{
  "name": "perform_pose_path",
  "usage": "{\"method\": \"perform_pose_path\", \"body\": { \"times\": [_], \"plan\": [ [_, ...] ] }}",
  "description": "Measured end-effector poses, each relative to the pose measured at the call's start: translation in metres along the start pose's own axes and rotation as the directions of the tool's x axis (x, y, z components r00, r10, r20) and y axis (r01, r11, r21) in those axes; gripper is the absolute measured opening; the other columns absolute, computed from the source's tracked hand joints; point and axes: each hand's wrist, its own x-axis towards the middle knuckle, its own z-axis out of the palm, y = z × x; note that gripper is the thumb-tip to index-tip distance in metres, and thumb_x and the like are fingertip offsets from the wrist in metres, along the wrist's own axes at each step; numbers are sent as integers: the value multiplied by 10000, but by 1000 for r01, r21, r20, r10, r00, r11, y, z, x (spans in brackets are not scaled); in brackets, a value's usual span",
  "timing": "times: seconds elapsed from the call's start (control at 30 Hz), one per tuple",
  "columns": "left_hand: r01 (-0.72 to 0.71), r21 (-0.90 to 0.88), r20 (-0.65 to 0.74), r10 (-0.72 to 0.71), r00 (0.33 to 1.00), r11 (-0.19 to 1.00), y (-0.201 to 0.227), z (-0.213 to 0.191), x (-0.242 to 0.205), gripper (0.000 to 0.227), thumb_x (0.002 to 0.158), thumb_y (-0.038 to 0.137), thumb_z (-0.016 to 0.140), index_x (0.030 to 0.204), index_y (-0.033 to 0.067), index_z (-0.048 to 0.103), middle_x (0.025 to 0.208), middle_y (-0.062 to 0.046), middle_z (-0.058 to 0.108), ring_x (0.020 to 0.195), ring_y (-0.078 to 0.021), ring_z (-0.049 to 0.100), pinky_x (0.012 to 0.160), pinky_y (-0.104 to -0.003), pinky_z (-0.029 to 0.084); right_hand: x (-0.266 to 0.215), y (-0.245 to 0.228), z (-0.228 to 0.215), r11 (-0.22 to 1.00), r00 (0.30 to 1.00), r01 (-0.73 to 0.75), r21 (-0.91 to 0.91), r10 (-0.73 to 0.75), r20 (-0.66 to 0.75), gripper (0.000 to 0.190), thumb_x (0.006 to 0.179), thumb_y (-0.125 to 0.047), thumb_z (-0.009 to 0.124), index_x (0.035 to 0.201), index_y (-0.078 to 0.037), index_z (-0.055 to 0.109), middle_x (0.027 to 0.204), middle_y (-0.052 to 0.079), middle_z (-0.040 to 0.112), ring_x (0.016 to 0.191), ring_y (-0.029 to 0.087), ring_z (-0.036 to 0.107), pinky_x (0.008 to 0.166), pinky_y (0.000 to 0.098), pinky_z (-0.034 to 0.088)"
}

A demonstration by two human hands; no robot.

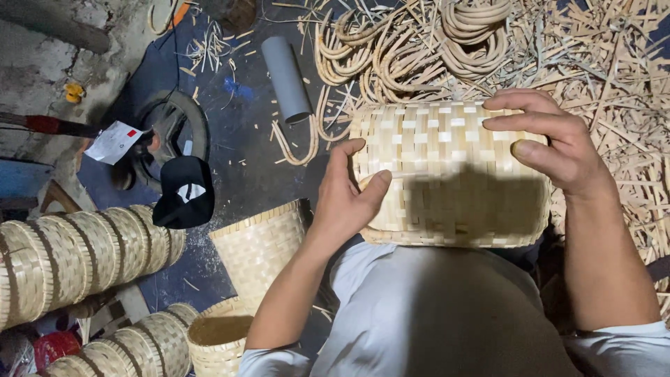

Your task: The person attaches curved handles to woven baskets by inserting the ends through the weave and securing them into place by hand.

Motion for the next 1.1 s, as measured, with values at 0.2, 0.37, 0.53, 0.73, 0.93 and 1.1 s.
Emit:
{"method": "perform_pose_path", "body": {
  "times": [0.2, 0.37, 0.53, 0.73, 0.93, 1.1],
  "plan": [
    [-521, 435, -166, 634, 755, 734, -13, -9, -25, 467, 973, 229, 738, 1337, 40, 515, 1145, -225, 581, 968, -352, 637, 831, -406, 550, 3, -5, -2, 996, 999, 33, -80, -32, 17, 416, 940, -332, 605, 1249, -74, 711, 1433, 117, 618, 1459, 284, 491, 1277, 449, 343],
    [-469, 386, -49, 525, 850, 795, -32, -9, -34, 198, 1031, 201, 676, 1169, 61, 647, 1000, -128, 614, 839, -347, 679, 742, -436, 565, 3, -10, 6, 990, 998, 64, -123, -59, 37, 396, 970, -344, 604, 1261, -100, 715, 1378, 108, 624, 1408, 263, 494, 1252, 434, 349],
    [-453, 465, -42, 530, 847, 761, -38, -9, -27, 190, 989, 173, 664, 1106, 29, 626, 982, -171, 570, 743, -354, 659, 621, -437, 547, 6, -10, 10, 985, 998, 57, -164, -51, 38, 394, 951, -358, 614, 1242, -113, 719, 1429, 98, 619, 1447, 278, 493, 1270, 458, 345],
    [-551, 454, 67, 590, 805, 700, -45, -9, -24, 151, 999, 118, 666, 1043, -4, 588, 957, -175, 551, 682, -347, 639, 586, -427, 531, -1, -5, 13, 983, 1000, 23, -183, -23, 5, 376, 918, -333, 617, 1208, -126, 738, 1430, 70, 637, 1454, 269, 489, 1282, 464, 328],
    [-630, 390, 114, 644, 757, 671, -47, -8, -11, 130, 977, 50, 662, 1036, -23, 573, 969, -188, 549, 676, -360, 625, 587, -427, 531, 7, 6, 10, 960, 999, 19, -278, -11, 30, 332, 905, -291, 622, 1191, -173, 742, 1431, 61, 630, 1451, 263, 488, 1270, 466, 349],
    [-637, 379, 142, 638, 757, 671, -46, -3, -13, 137, 968, 47, 666, 1018, -23, 560, 981, -194, 557, 680, -366, 621, 586, -434, 523, 6, 13, 7, 969, 997, 20, -248, -2, 74, 345, 897, -309, 645, 1204, -180, 735, 1422, 55, 633, 1417, 257, 504, 1246, 454, 376]
  ]
}}
